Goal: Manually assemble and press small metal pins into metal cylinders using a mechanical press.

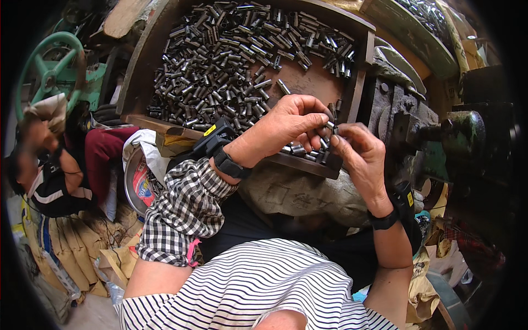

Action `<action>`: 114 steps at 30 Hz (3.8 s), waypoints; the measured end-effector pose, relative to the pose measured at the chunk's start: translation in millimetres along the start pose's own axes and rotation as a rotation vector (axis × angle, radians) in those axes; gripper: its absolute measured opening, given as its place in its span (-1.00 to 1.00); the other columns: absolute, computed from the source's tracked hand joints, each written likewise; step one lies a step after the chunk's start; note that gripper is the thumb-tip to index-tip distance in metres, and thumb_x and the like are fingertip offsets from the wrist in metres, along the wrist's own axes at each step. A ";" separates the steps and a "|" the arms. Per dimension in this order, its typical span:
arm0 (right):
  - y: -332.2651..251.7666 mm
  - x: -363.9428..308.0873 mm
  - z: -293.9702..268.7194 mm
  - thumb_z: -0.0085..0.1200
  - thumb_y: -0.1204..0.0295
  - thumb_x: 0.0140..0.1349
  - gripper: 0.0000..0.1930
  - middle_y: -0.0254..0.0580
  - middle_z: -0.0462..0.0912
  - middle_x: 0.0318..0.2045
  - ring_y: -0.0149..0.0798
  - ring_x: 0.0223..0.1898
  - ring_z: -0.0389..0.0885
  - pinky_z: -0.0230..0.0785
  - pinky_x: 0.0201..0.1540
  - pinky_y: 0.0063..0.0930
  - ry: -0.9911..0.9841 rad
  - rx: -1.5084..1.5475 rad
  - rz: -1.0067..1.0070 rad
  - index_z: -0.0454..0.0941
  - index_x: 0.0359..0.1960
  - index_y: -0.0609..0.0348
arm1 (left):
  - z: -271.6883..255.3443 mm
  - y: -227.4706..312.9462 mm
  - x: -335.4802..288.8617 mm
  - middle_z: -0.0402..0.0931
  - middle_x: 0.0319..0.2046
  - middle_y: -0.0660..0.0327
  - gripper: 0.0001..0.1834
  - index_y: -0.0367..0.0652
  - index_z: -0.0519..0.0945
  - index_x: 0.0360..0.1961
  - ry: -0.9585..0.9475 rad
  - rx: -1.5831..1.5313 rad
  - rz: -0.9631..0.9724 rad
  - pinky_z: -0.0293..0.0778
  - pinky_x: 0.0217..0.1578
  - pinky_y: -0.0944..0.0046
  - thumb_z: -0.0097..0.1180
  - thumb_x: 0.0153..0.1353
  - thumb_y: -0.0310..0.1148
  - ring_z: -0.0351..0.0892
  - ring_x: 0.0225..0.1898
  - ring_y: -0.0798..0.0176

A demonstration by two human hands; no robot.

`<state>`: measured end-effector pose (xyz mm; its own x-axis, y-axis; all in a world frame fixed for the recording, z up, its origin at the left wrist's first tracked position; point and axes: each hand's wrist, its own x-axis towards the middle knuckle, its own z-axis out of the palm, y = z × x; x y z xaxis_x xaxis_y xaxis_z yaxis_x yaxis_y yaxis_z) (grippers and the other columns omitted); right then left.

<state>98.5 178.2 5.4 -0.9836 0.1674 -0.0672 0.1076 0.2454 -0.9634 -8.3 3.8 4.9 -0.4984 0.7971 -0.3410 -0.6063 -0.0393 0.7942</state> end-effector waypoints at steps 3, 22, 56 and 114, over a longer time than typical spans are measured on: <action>4.3 2.4 -2.4 0.12 0.52 0.17 -0.83 -0.43 0.47 -0.54 -0.60 -0.57 0.32 0.14 -0.52 -0.74 0.028 -0.080 -0.075 0.52 -0.22 0.32 | 3.7 0.9 -0.4 0.50 -0.45 0.27 -0.80 -0.29 0.46 -0.16 0.049 0.019 -0.002 0.48 -0.58 0.55 0.02 0.28 -0.37 0.52 -0.54 0.50; -1.2 1.7 -1.6 0.04 0.44 0.26 -0.88 -0.09 0.64 -0.43 -0.43 -0.53 0.63 0.44 -0.59 -0.69 0.136 0.898 0.411 0.41 -0.28 0.23 | 12.8 -8.7 3.6 0.53 -0.47 0.29 -0.79 -0.31 0.48 -0.16 0.085 0.122 0.126 0.46 -0.54 0.55 0.05 0.26 -0.41 0.51 -0.54 0.52; -6.2 14.0 29.4 0.05 0.49 -0.07 -0.93 -0.22 0.49 -0.41 -0.21 -0.18 0.44 0.09 0.02 -0.09 -0.129 -1.282 -0.495 0.55 -0.51 0.15 | -22.1 -13.5 -10.2 0.45 -0.46 0.04 -0.76 -0.20 0.45 -0.36 0.211 1.560 0.423 0.47 -0.38 0.07 0.22 -0.08 -0.46 0.54 -0.35 -0.05; 5.9 -13.0 -8.4 -0.03 0.39 0.32 -0.82 -0.17 0.60 -0.53 -0.51 -0.71 0.46 0.33 -0.66 -0.72 0.007 0.643 0.306 0.45 -0.28 0.29 | 11.0 -6.7 -0.5 0.46 -0.55 0.37 -0.83 -0.26 0.51 -0.22 0.046 0.021 -0.020 0.34 -0.66 0.63 0.10 0.23 -0.39 0.37 -0.66 0.62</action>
<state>113.1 185.5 2.7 -0.9217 0.1453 -0.3597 0.2700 -0.4255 -0.8638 2.8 10.3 5.2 -0.5151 0.7687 -0.3792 -0.6031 -0.0106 0.7976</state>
